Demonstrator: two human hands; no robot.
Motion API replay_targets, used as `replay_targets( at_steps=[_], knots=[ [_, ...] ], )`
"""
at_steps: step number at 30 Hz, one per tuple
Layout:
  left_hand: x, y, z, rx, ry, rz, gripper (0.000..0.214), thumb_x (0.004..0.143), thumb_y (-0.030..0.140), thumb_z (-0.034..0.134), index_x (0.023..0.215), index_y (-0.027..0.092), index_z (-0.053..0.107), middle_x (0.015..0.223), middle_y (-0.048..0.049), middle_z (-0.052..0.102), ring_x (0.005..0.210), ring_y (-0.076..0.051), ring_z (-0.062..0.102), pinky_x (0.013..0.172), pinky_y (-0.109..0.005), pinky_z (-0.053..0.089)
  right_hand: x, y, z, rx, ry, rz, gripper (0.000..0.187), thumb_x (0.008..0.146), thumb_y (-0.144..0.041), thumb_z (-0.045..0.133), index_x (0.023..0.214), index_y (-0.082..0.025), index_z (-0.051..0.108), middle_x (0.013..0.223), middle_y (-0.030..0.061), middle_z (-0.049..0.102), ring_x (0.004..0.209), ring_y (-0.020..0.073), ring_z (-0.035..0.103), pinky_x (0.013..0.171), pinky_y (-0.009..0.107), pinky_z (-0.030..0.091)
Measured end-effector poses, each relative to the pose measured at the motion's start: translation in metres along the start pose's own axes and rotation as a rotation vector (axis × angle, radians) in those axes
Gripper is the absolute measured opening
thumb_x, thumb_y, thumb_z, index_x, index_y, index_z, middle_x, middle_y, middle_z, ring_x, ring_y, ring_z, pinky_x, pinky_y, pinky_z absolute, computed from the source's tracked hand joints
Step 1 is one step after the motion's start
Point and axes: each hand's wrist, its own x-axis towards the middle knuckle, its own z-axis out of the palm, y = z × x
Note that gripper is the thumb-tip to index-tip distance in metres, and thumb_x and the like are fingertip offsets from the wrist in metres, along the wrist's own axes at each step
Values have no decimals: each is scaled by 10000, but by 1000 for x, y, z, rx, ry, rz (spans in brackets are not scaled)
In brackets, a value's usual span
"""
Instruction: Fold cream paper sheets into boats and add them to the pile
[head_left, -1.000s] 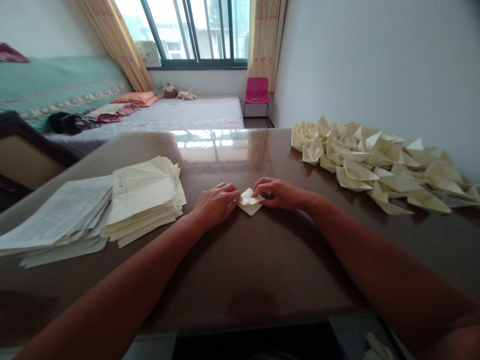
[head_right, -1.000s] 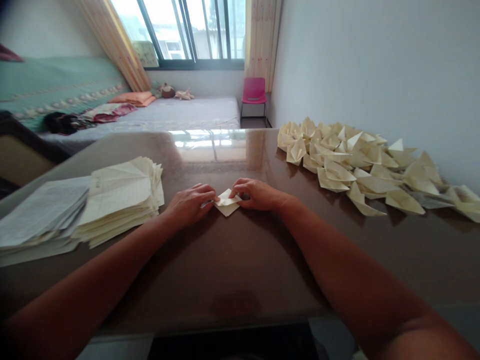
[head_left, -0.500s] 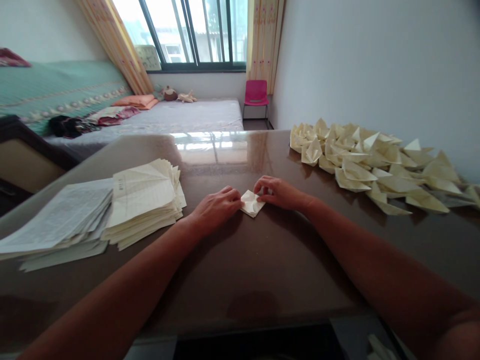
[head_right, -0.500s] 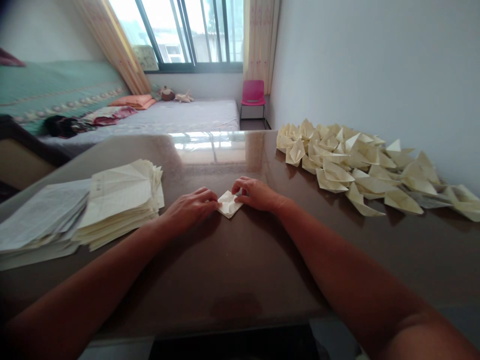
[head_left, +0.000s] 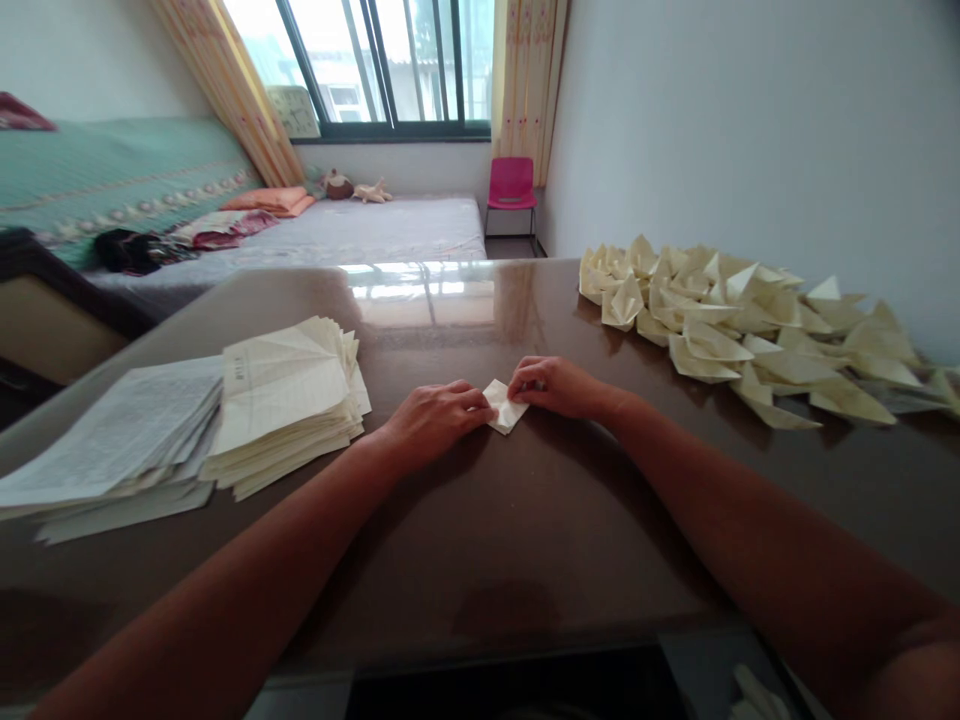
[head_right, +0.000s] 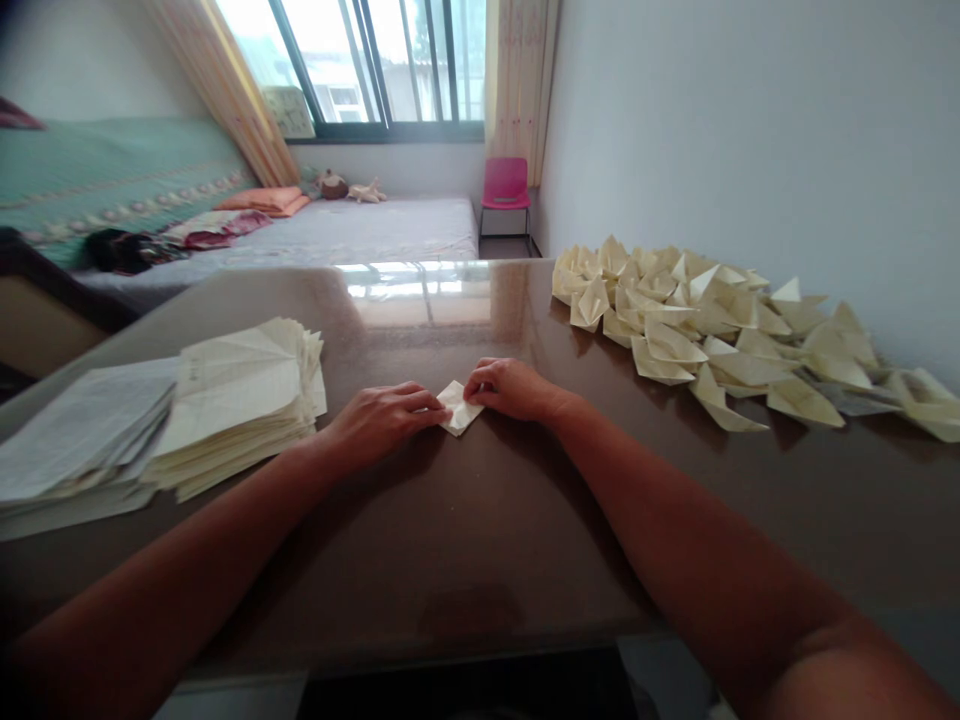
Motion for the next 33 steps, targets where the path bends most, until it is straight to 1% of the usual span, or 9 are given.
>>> replay_targets(
  at_steps=[5, 8, 13, 16, 19, 23, 26, 29, 33],
  knots=[
    [0, 1, 1, 14, 14, -25, 229, 927, 210, 489, 1073, 275, 653, 1056, 4, 673, 918, -148, 599, 634, -225, 426, -1, -3, -1, -55, 2, -10, 127, 837, -201, 602, 851, -195, 727, 885, 22, 620, 705, 104, 554, 691, 220, 396],
    [0, 3, 0, 35, -15, -28, 223, 923, 191, 489, 1072, 253, 643, 1034, -12, 663, 903, -153, 599, 621, -226, 423, -1, -3, -2, -83, -4, 13, 135, 839, -193, 591, 846, -197, 725, 882, 21, 628, 711, 108, 561, 689, 220, 392],
    [0, 5, -8, 96, -81, -9, 353, 930, 187, 469, 1263, 298, 508, 972, -13, 639, 856, -157, 587, 564, -223, 387, -1, -1, -3, -91, -8, 10, 140, 837, -187, 587, 851, -196, 726, 866, 21, 636, 724, 115, 572, 697, 221, 391],
    [-2, 3, -10, 113, -93, 33, 434, 944, 183, 436, 1337, 367, 424, 1035, -7, 625, 889, -154, 580, 561, -220, 377, -1, 0, -2, -88, -7, 12, 145, 841, -194, 585, 857, -194, 729, 866, 24, 635, 731, 118, 574, 700, 222, 392],
    [-4, 1, -9, 106, -96, 32, 427, 950, 181, 416, 1327, 381, 436, 1094, -5, 614, 917, -145, 578, 572, -219, 384, -1, 0, -2, -89, -10, 27, 144, 844, -199, 585, 863, -193, 727, 871, 24, 633, 727, 117, 574, 696, 221, 396],
    [-1, 4, -7, 77, -60, 56, 344, 956, 221, 420, 1274, 323, 503, 1162, -14, 599, 1012, -156, 557, 690, -233, 435, -1, -4, -2, -129, -2, 19, 141, 848, -198, 584, 861, -201, 725, 879, 26, 635, 746, 121, 575, 713, 227, 405],
    [1, 7, -8, 42, -45, 80, 297, 962, 262, 416, 1230, 280, 543, 1158, -18, 612, 1046, -163, 551, 800, -256, 447, -2, -9, -3, -224, 19, -33, 137, 841, -184, 596, 865, -213, 728, 907, 45, 645, 862, 158, 574, 779, 251, 409],
    [0, 8, -10, 1, -59, 53, 319, 965, 254, 401, 1254, 299, 528, 1179, -5, 616, 1005, -150, 578, 776, -248, 452, -2, -15, -4, -283, 3, -97, 172, 844, -154, 587, 891, -231, 734, 921, 55, 655, 934, 182, 561, 827, 275, 406],
    [-3, 8, -13, -15, -98, 45, 384, 936, 223, 432, 1287, 364, 496, 1232, 22, 593, 993, -153, 587, 713, -239, 447, -2, -15, -4, -215, -44, -79, 216, 863, -140, 552, 906, -229, 744, 910, 50, 661, 837, 159, 590, 791, 266, 423]
  ],
)
